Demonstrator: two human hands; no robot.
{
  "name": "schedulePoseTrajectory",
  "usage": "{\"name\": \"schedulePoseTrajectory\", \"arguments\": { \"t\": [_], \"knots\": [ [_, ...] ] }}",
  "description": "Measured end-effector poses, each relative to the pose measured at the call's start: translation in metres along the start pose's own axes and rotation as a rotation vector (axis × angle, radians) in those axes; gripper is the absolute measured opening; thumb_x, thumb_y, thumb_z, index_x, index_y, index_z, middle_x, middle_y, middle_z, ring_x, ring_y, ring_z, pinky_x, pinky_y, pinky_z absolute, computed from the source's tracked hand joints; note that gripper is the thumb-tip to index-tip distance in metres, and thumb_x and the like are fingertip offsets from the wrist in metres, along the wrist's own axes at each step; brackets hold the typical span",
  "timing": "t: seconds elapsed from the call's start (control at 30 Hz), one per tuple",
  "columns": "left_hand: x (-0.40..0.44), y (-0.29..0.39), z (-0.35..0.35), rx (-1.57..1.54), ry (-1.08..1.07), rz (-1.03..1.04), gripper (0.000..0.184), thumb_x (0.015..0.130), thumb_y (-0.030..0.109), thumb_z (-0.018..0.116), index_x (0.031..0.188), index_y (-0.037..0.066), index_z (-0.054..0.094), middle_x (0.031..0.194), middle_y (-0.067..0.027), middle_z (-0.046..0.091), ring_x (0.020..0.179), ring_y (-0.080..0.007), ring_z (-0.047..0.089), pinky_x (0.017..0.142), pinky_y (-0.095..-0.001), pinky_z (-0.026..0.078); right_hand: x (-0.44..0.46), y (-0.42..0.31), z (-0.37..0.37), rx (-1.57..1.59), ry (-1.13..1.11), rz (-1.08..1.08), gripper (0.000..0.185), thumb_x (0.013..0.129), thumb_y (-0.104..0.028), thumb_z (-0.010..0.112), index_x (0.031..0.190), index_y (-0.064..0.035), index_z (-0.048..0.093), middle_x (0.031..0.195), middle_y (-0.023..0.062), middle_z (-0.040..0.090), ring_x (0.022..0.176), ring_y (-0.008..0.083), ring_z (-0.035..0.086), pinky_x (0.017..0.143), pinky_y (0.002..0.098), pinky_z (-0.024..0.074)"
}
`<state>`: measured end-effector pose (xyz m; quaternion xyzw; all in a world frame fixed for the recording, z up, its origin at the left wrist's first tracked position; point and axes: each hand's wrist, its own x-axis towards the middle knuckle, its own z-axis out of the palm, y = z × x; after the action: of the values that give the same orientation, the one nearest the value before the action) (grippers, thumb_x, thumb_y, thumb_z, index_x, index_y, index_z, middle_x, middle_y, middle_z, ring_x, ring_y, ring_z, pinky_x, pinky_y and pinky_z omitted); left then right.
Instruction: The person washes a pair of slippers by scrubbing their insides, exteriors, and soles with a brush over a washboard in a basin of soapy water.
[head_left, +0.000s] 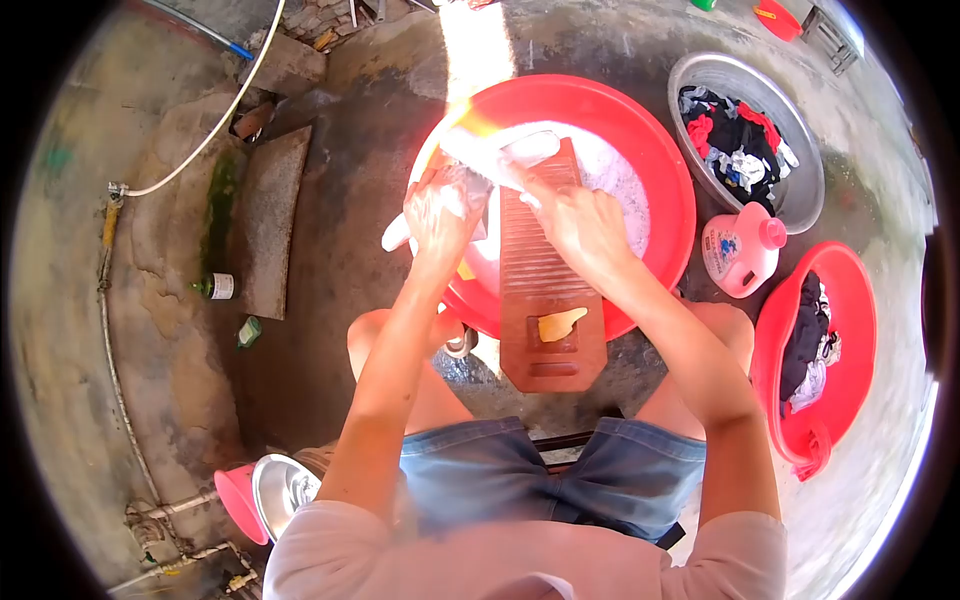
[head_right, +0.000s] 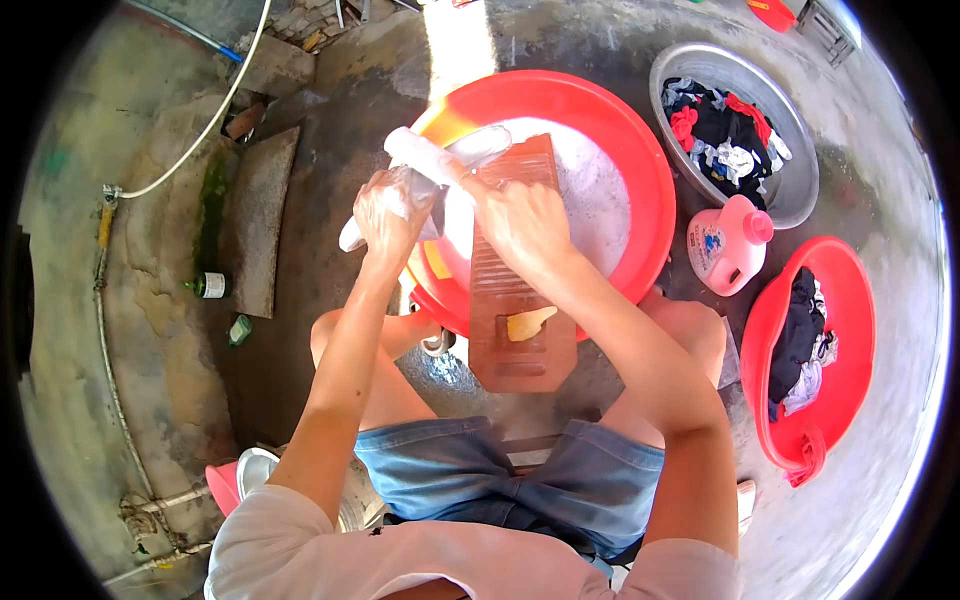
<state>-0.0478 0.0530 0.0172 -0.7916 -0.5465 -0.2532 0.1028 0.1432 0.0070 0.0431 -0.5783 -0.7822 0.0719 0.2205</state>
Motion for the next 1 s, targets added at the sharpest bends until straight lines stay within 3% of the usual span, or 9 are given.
{"name": "schedulePoseTrajectory", "arguments": {
  "t": [0.07,0.43,0.57,0.63,0.7,0.77,0.8,0.9,1.0],
  "knots": [
    [-0.001,0.001,0.0,0.028,0.036,0.052,0.024,0.062,0.02,0.072,0.082,0.007,0.067,0.073,-0.0094,0.065,0.073,-0.0259,0.062,0.067,-0.037,0.047,0.02,0.027,-0.007,0.06,0.095,0.125,0.05,0.084,-0.014,0.051,0.132,-0.0244,0.048,0.056,0.0183,0.058,0.051,0.0339,0.06,0.05,0.0469,0.0485],
    [0.004,0.004,0.006,-0.025,0.068,0.099,0.029,0.061,0.017,0.072,0.088,0.007,0.069,0.076,-0.0098,0.066,0.072,-0.0264,0.062,0.067,-0.0389,0.048,0.017,0.016,0.013,0.134,0.06,0.135,0.05,0.082,-0.014,0.054,0.131,-0.0242,0.049,0.06,0.0195,0.059,0.055,0.0358,0.06,0.052,0.0471,0.0487],
    [-0.001,0.006,0.005,-0.112,-0.053,-0.104,0.032,0.065,0.021,0.073,0.092,0.005,0.069,0.079,-0.0129,0.067,0.071,-0.031,0.064,0.065,-0.0405,0.05,0.011,0.007,0.019,0.181,0.048,0.021,0.054,0.083,-0.017,0.056,0.135,-0.0293,0.044,0.06,0.0187,0.059,0.055,0.0354,0.06,0.053,0.0464,0.0489],
    [0.001,0.003,0.002,-0.196,-0.108,-0.279,0.034,0.067,0.023,0.074,0.094,0.003,0.068,0.081,-0.0154,0.067,0.073,-0.0337,0.064,0.065,-0.0405,0.051,0.02,0.028,0.009,0.185,0.09,0.162,0.047,0.086,-0.019,0.054,0.132,-0.0288,0.047,0.06,0.0191,0.059,0.054,0.0365,0.059,0.052,0.0455,0.0482],
    [0.002,0.008,-0.001,-0.342,-0.182,-0.338,0.037,0.071,0.024,0.073,0.097,0.0,0.065,0.081,-0.0169,0.067,0.071,-0.0275,0.065,0.067,-0.0351,0.051,0.028,0.035,-0.014,0.288,0.083,0.371,0.047,0.086,-0.019,0.058,0.131,-0.0207,0.048,0.066,0.0159,0.063,0.059,0.0288,0.062,0.059,0.0401,0.0496],
    [-0.001,0.005,0.013,-0.601,-0.158,-0.311,0.036,0.073,0.023,0.073,0.097,-0.002,0.064,0.079,-0.0163,0.067,0.068,-0.0225,0.064,0.068,-0.033,0.051,0.032,0.052,0.006,0.742,0.183,0.339,0.046,0.083,-0.018,0.063,0.127,-0.0129,0.052,0.073,0.0119,0.064,0.066,0.0217,0.061,0.066,0.0352,0.0487],
    [0.004,0.014,0.003,-0.726,-0.265,-0.375,0.041,0.073,0.018,0.072,0.108,-0.001,0.058,0.089,-0.015,0.066,0.081,-0.0217,0.064,0.075,-0.0323,0.05,0.033,0.054,0.01,0.972,0.229,0.319,0.046,0.082,-0.018,0.066,0.125,-0.0091,0.053,0.077,0.01,0.064,0.07,0.0181,0.06,0.069,0.0327,0.0483],
    [0.003,0.022,0.016,-1.189,-0.224,-0.381,0.05,0.075,0.016,0.072,0.117,-0.001,0.051,0.103,-0.013,0.063,0.094,-0.0199,0.06,0.084,-0.0318,0.046,0.026,0.05,0.007,1.209,-0.122,0.282,0.044,0.077,-0.016,0.072,0.115,-0.0005,0.058,0.085,0.0049,0.063,0.077,0.0124,0.056,0.075,0.0276,0.0456],
    [0.004,0.029,0.005,-1.159,-0.26,-0.314,0.059,0.075,0.017,0.073,0.124,0.001,0.044,0.114,-0.0127,0.057,0.102,-0.0202,0.056,0.092,-0.0326,0.044,0.028,0.056,0.023,1.033,0.029,0.223,0.037,0.075,-0.016,0.072,0.106,-0.0004,0.061,0.086,0.0113,0.065,0.076,0.0174,0.06,0.072,0.0301,0.0472]
  ]
}}
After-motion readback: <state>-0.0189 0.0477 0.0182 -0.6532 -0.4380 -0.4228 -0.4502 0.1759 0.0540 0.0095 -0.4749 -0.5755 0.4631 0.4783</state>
